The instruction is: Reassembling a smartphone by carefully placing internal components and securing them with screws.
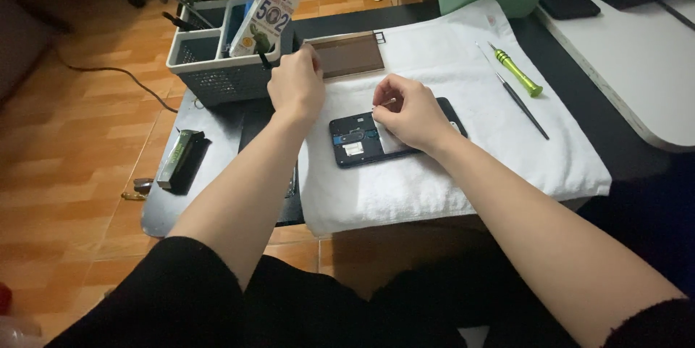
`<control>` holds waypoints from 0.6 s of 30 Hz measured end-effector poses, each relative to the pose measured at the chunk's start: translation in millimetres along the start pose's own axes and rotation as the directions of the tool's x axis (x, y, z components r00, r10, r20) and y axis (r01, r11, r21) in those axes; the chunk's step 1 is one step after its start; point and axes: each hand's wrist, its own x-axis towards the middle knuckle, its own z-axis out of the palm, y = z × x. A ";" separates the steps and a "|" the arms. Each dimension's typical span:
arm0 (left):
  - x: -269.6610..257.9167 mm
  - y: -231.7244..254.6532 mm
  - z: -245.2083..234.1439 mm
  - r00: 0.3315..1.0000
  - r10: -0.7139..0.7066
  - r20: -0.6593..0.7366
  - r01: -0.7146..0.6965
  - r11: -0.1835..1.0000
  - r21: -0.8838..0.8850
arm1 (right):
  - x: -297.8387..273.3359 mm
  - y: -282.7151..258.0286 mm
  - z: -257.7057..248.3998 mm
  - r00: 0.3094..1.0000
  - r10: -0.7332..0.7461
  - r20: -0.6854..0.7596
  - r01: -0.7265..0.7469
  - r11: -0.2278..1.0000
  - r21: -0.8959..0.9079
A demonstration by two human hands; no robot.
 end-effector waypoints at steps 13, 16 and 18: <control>-66.3 22.5 -2.6 1.000 0.010 0.019 -0.003 0.949 -0.317 | -3.8 -8.0 1.4 1.000 -0.017 -0.007 0.017 1.000 0.022; -83.2 16.9 16.3 0.997 0.030 0.064 0.001 0.897 -0.441 | 0.8 -1.7 3.0 1.000 -0.003 -0.004 0.003 0.996 0.095; -84.9 10.9 24.7 0.994 0.084 0.069 -0.040 0.876 -0.480 | 7.3 1.1 -0.4 0.999 -0.003 0.034 -0.001 0.995 0.104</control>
